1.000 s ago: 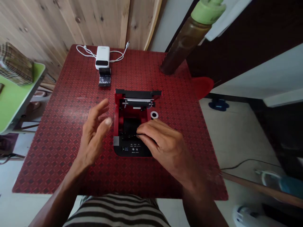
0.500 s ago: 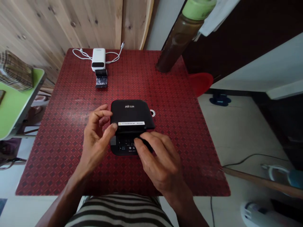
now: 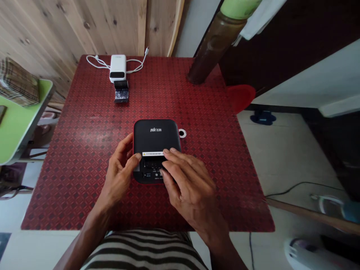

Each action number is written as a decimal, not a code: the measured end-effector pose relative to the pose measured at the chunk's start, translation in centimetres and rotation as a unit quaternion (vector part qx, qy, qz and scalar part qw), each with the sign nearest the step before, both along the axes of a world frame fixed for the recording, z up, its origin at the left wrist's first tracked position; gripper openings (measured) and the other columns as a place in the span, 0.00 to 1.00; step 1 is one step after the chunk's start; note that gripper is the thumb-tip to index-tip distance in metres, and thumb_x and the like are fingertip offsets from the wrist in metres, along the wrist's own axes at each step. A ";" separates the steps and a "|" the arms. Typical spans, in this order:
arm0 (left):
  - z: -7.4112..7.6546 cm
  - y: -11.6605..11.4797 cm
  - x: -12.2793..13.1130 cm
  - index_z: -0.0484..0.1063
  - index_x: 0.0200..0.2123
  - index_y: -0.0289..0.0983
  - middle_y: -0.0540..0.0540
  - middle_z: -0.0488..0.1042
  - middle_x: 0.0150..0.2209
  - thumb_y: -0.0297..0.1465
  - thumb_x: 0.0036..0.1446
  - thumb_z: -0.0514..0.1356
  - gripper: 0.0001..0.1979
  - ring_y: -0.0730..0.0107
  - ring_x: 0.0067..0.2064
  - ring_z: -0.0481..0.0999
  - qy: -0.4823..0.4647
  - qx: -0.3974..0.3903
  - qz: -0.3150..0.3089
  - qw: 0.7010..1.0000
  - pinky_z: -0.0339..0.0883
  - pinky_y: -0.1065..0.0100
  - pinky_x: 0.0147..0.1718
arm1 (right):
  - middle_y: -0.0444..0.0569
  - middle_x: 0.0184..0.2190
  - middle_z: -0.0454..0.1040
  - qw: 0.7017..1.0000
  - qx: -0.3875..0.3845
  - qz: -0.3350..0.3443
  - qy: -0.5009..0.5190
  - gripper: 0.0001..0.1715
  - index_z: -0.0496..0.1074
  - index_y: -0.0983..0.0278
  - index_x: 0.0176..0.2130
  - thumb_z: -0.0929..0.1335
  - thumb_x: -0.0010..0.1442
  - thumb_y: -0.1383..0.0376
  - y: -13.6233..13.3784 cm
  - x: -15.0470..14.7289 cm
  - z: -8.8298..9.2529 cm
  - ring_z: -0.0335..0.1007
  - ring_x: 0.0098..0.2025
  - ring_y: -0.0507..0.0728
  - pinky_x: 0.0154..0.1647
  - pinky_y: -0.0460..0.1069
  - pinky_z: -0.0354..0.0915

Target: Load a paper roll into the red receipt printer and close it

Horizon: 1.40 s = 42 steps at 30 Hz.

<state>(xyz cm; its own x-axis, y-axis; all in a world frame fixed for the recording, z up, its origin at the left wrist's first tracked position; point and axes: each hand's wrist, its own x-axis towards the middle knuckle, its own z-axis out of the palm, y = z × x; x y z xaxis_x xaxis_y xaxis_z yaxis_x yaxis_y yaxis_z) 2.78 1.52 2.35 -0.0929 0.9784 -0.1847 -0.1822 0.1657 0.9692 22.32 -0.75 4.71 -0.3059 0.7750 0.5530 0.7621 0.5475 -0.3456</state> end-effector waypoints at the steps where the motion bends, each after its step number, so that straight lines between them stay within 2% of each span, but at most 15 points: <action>1: -0.1 0.0 0.0 0.79 0.67 0.45 0.42 0.81 0.70 0.42 0.66 0.75 0.29 0.48 0.68 0.83 0.004 0.001 0.003 1.000 0.79 0.52 0.65 | 0.56 0.55 0.90 1.000 -0.002 -0.001 0.003 0.05 0.78 0.65 0.51 0.71 0.77 0.72 0.0 0.0 -0.1 0.88 0.60 0.64 0.64 0.59 0.79; 4: -0.2 -0.3 -0.1 0.78 0.68 0.45 0.42 0.81 0.70 0.44 0.66 0.75 0.31 0.48 0.67 0.84 0.016 -0.006 0.009 1.000 0.80 0.50 0.65 | 0.58 0.57 0.89 1.000 -0.008 0.009 0.026 0.07 0.78 0.66 0.54 0.71 0.77 0.72 -0.3 0.2 -0.4 0.87 0.62 0.63 0.66 0.60 0.80; 6: -0.3 -0.8 -0.5 0.78 0.70 0.46 0.42 0.81 0.70 0.45 0.67 0.75 0.31 0.47 0.69 0.82 0.021 -0.012 0.007 1.000 0.78 0.49 0.68 | 0.59 0.58 0.88 0.998 -0.008 0.004 0.056 0.13 0.77 0.66 0.59 0.72 0.77 0.72 -0.6 0.6 -0.6 0.85 0.64 0.63 0.67 0.60 0.80; 10: -0.3 -2.2 -1.4 0.78 0.71 0.48 0.43 0.80 0.71 0.44 0.70 0.72 0.29 0.45 0.71 0.80 0.019 -0.012 -0.021 1.000 0.78 0.46 0.68 | 0.58 0.57 0.87 0.990 0.009 -0.069 0.125 0.21 0.76 0.63 0.64 0.74 0.75 0.70 -1.9 1.7 -1.6 0.85 0.62 0.62 0.63 0.59 0.82; 14: -0.2 -2.6 -1.8 0.79 0.70 0.50 0.43 0.81 0.70 0.41 0.68 0.74 0.29 0.45 0.69 0.82 0.023 -0.011 -0.027 0.999 0.80 0.49 0.65 | 0.58 0.59 0.85 0.976 -0.063 -0.123 0.166 0.26 0.72 0.60 0.70 0.73 0.77 0.59 -3.5 2.1 -3.8 0.86 0.59 0.64 0.58 0.61 0.85; 17: -0.3 -2.4 -1.6 0.80 0.69 0.50 0.44 0.81 0.70 0.40 0.68 0.74 0.27 0.46 0.69 0.81 0.028 -0.011 -0.021 0.999 0.81 0.52 0.62 | 0.61 0.59 0.84 0.972 -0.109 -0.128 0.164 0.33 0.68 0.60 0.73 0.70 0.78 0.50 -4.3 1.7 -5.3 0.87 0.58 0.67 0.55 0.63 0.86; 20: -0.4 -2.3 -1.5 0.81 0.68 0.51 0.45 0.81 0.69 0.38 0.69 0.73 0.26 0.47 0.69 0.81 0.017 -0.010 -0.022 1.000 0.81 0.53 0.61 | 0.62 0.61 0.84 0.971 -0.118 -0.127 0.167 0.36 0.66 0.60 0.75 0.70 0.78 0.47 -4.6 1.3 -6.2 0.86 0.59 0.68 0.56 0.64 0.86; 30: 0.4 -2.3 -0.6 0.81 0.66 0.49 0.47 0.82 0.68 0.36 0.67 0.72 0.25 0.52 0.68 0.80 -0.015 -0.042 0.005 0.999 0.75 0.55 0.65 | 0.62 0.59 0.84 0.970 -0.118 -0.127 0.169 0.36 0.67 0.60 0.74 0.71 0.78 0.47 -4.3 1.3 -6.2 0.86 0.57 0.68 0.54 0.62 0.84; 42: 0.4 -2.1 -0.2 0.80 0.66 0.46 0.43 0.82 0.68 0.35 0.67 0.71 0.25 0.49 0.67 0.83 -0.002 -0.038 0.007 0.999 0.79 0.51 0.63 | 0.61 0.59 0.85 0.962 -0.129 -0.132 0.200 0.35 0.69 0.59 0.73 0.72 0.76 0.47 -4.4 0.9 -6.5 0.87 0.56 0.67 0.53 0.62 0.85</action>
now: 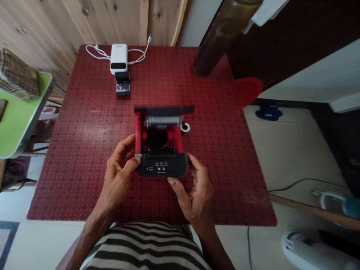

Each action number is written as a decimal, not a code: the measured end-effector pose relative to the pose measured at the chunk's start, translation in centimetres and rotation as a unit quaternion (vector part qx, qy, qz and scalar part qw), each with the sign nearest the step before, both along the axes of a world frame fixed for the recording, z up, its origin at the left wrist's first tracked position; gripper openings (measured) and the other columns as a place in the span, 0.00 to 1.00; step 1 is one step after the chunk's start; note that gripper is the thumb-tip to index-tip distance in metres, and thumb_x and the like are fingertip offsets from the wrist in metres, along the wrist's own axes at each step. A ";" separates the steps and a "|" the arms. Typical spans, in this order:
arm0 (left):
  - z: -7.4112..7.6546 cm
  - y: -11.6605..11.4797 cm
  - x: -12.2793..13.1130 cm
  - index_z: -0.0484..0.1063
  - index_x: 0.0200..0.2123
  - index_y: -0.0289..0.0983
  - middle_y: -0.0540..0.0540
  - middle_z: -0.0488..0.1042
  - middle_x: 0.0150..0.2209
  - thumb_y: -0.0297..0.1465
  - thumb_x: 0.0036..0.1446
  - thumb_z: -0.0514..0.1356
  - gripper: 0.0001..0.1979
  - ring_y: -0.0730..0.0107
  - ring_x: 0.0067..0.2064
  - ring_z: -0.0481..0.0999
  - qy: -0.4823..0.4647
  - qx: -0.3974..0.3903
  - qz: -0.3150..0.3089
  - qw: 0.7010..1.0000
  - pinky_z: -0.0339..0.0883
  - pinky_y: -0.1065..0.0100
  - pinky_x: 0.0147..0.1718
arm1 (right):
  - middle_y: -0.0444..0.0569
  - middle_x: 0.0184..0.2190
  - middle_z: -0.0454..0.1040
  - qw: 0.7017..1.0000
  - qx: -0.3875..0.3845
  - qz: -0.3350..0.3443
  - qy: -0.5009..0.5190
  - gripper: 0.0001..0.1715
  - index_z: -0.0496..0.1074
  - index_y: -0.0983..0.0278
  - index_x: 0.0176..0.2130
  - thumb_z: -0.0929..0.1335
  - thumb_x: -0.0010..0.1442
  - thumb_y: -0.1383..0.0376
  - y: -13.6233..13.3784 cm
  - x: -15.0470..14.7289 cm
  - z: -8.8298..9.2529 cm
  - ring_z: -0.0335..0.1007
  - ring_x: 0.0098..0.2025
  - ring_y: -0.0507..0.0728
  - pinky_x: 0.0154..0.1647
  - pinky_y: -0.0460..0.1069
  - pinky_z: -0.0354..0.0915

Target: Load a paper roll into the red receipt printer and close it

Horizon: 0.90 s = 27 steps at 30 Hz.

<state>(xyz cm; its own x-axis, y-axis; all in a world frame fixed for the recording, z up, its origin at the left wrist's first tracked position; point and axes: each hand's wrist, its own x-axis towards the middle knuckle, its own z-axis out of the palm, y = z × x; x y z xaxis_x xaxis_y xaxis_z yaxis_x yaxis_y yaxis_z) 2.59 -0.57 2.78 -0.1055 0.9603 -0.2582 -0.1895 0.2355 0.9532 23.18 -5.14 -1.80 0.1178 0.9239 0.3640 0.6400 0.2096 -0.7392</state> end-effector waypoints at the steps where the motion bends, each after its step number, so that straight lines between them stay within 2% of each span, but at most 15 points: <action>1: 0.0 0.0 0.0 0.79 0.67 0.46 0.43 0.82 0.68 0.35 0.67 0.71 0.26 0.48 0.67 0.83 0.004 0.003 -0.002 1.000 0.80 0.51 0.63 | 0.61 0.59 0.85 1.000 0.001 0.000 0.001 0.35 0.69 0.59 0.73 0.72 0.76 0.48 0.0 0.0 0.0 0.87 0.56 0.67 0.53 0.62 0.85; 4: -0.1 -0.1 -0.3 0.79 0.68 0.47 0.42 0.82 0.68 0.37 0.68 0.71 0.26 0.46 0.68 0.82 0.016 0.013 -0.011 1.000 0.81 0.50 0.62 | 0.61 0.59 0.85 1.000 0.008 0.006 -0.003 0.36 0.70 0.60 0.73 0.72 0.76 0.46 0.1 0.5 0.6 0.87 0.56 0.67 0.53 0.62 0.85; 6: -0.3 -0.2 -0.5 0.78 0.69 0.47 0.42 0.81 0.69 0.40 0.68 0.71 0.27 0.44 0.69 0.81 0.021 0.021 -0.017 0.999 0.81 0.49 0.61 | 0.60 0.59 0.85 1.000 0.016 0.021 -0.010 0.34 0.71 0.60 0.72 0.70 0.78 0.47 0.7 1.1 1.7 0.87 0.56 0.67 0.53 0.62 0.85; 8: -0.7 -0.3 -0.8 0.77 0.70 0.47 0.41 0.80 0.70 0.41 0.69 0.71 0.29 0.42 0.73 0.78 0.025 0.031 -0.025 0.999 0.81 0.48 0.61 | 0.59 0.59 0.86 0.998 0.041 0.031 -0.031 0.26 0.74 0.61 0.69 0.69 0.80 0.52 1.8 1.9 3.3 0.87 0.58 0.65 0.55 0.60 0.84; 10: -1.1 -0.4 -1.1 0.77 0.71 0.48 0.41 0.78 0.73 0.42 0.69 0.71 0.29 0.40 0.76 0.73 0.030 0.046 -0.034 0.998 0.82 0.48 0.61 | 0.57 0.58 0.87 0.994 0.079 0.033 -0.067 0.18 0.77 0.60 0.65 0.69 0.80 0.62 3.7 2.4 4.9 0.86 0.59 0.62 0.60 0.59 0.82; 13: -1.7 -0.3 -1.4 0.77 0.71 0.49 0.42 0.76 0.74 0.43 0.70 0.72 0.29 0.40 0.78 0.70 0.033 0.068 -0.041 0.996 0.82 0.50 0.59 | 0.55 0.56 0.88 0.988 0.088 0.062 -0.109 0.16 0.79 0.60 0.62 0.67 0.80 0.68 6.9 2.2 6.5 0.86 0.59 0.61 0.63 0.59 0.80; 17: -2.0 -0.3 -1.4 0.76 0.71 0.48 0.41 0.77 0.73 0.44 0.70 0.72 0.29 0.41 0.74 0.76 0.023 0.070 -0.043 0.996 0.82 0.50 0.58 | 0.54 0.57 0.88 0.992 0.027 0.107 -0.062 0.15 0.78 0.59 0.62 0.67 0.81 0.62 9.5 1.0 6.5 0.86 0.59 0.63 0.62 0.62 0.80; 21: -2.0 -0.1 -1.3 0.75 0.70 0.47 0.40 0.80 0.70 0.45 0.70 0.72 0.30 0.45 0.65 0.84 0.010 0.068 -0.049 0.996 0.81 0.48 0.59 | 0.49 0.51 0.90 0.994 -0.006 0.103 -0.031 0.12 0.79 0.56 0.58 0.67 0.83 0.61 9.4 0.4 6.6 0.87 0.55 0.62 0.60 0.61 0.79; 24: -2.0 0.1 -1.4 0.76 0.69 0.47 0.41 0.82 0.67 0.45 0.69 0.73 0.29 0.49 0.63 0.85 0.006 0.071 -0.055 0.996 0.80 0.49 0.61 | 0.46 0.43 0.90 0.983 0.018 0.146 -0.107 0.10 0.82 0.56 0.50 0.69 0.81 0.66 9.7 0.1 7.2 0.86 0.48 0.60 0.54 0.58 0.79; 27: -2.0 0.1 -1.5 0.76 0.70 0.48 0.43 0.83 0.66 0.44 0.70 0.73 0.29 0.52 0.62 0.85 0.011 0.077 -0.054 0.996 0.79 0.51 0.61 | 0.48 0.41 0.89 0.943 0.022 0.214 -0.254 0.09 0.84 0.58 0.44 0.74 0.75 0.72 11.1 -1.0 7.7 0.83 0.47 0.62 0.51 0.57 0.78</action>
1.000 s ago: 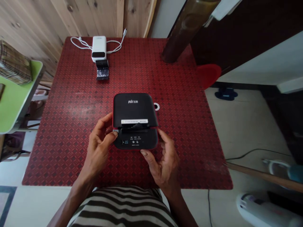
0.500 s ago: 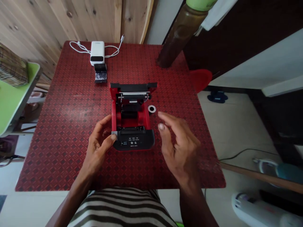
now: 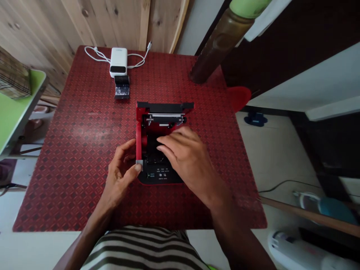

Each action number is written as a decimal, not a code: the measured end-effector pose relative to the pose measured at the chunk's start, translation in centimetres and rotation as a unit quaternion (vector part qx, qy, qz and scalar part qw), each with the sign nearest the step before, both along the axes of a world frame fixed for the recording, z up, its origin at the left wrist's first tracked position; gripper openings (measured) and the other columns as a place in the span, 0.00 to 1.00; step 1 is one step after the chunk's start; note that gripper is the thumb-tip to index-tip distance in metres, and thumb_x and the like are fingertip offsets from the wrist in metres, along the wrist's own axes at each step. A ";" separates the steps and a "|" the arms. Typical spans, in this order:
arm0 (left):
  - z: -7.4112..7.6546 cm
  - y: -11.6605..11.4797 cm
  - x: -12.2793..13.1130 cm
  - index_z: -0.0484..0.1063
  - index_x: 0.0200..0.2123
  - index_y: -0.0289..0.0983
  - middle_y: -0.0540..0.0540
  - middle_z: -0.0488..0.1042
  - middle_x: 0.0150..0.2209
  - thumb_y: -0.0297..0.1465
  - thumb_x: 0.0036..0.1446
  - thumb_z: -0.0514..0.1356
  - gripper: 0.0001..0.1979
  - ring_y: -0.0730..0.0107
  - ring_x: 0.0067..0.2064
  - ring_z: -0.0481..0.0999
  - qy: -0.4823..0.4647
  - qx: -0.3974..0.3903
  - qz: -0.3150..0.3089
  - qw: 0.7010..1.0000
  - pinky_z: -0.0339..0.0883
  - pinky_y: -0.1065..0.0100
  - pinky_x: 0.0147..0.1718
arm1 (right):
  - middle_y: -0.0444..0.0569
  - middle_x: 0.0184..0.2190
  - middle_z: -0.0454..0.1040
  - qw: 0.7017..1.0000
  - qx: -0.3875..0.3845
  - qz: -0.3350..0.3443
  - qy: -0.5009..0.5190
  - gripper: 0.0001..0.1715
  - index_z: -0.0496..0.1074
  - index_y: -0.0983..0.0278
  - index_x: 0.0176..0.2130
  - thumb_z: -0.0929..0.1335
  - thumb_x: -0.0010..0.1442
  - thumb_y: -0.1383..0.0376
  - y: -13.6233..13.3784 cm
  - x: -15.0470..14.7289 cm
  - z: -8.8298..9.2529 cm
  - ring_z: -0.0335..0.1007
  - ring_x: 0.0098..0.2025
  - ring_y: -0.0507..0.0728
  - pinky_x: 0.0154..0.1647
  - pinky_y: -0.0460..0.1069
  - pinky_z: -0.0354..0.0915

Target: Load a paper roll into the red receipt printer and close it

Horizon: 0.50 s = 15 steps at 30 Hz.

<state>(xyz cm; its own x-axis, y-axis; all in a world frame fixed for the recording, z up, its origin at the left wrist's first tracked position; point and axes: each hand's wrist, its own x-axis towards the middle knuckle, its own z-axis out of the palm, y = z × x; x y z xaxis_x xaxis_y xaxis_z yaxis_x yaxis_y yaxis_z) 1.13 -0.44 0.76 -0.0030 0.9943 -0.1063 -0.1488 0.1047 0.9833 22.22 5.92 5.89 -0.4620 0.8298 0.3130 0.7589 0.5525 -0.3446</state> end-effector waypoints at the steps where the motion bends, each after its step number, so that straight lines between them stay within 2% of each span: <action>1: 0.0 0.0 0.0 0.75 0.70 0.48 0.43 0.83 0.66 0.44 0.70 0.72 0.29 0.53 0.61 0.85 0.000 0.001 0.000 1.000 0.79 0.52 0.61 | 0.49 0.42 0.89 0.999 0.000 0.009 -0.051 0.09 0.84 0.59 0.43 0.75 0.73 0.73 0.5 -0.5 0.1 0.83 0.48 0.63 0.51 0.58 0.78; 5: -0.1 -0.1 0.0 0.76 0.70 0.47 0.43 0.81 0.68 0.44 0.70 0.72 0.29 0.51 0.63 0.84 0.004 0.000 -0.002 1.000 0.78 0.52 0.61 | 0.57 0.44 0.89 0.983 -0.031 -0.011 -0.179 0.10 0.85 0.65 0.46 0.73 0.72 0.77 1.9 -2.5 0.8 0.83 0.49 0.67 0.46 0.58 0.78; 7: -0.2 -0.2 0.0 0.76 0.71 0.48 0.43 0.80 0.69 0.44 0.70 0.71 0.29 0.49 0.65 0.83 0.004 -0.001 0.001 1.000 0.79 0.52 0.61 | 0.59 0.43 0.89 0.977 -0.062 -0.021 -0.202 0.11 0.85 0.66 0.46 0.72 0.73 0.77 1.9 -3.2 1.3 0.83 0.50 0.68 0.46 0.59 0.78; 11: -0.3 -0.2 -0.1 0.77 0.70 0.49 0.45 0.81 0.68 0.42 0.70 0.71 0.28 0.49 0.66 0.82 0.008 0.002 0.009 1.000 0.78 0.53 0.62 | 0.57 0.47 0.89 0.973 -0.117 -0.027 -0.199 0.14 0.86 0.65 0.47 0.69 0.78 0.74 1.7 -3.6 2.4 0.83 0.56 0.66 0.52 0.58 0.79; 13: -0.4 -0.2 -0.1 0.78 0.70 0.49 0.46 0.81 0.68 0.42 0.69 0.71 0.27 0.49 0.67 0.81 0.020 0.002 0.020 1.000 0.77 0.54 0.64 | 0.56 0.46 0.89 0.974 -0.127 -0.027 -0.186 0.15 0.86 0.65 0.48 0.68 0.78 0.74 1.7 -3.6 2.5 0.85 0.53 0.64 0.49 0.56 0.79; 15: -0.5 -0.1 -0.1 0.79 0.70 0.50 0.46 0.81 0.69 0.42 0.69 0.71 0.27 0.49 0.68 0.81 0.027 -0.001 0.030 0.999 0.77 0.54 0.65 | 0.54 0.43 0.90 0.979 -0.113 -0.024 -0.166 0.15 0.86 0.63 0.46 0.68 0.78 0.75 1.8 -3.6 2.3 0.87 0.45 0.61 0.41 0.54 0.77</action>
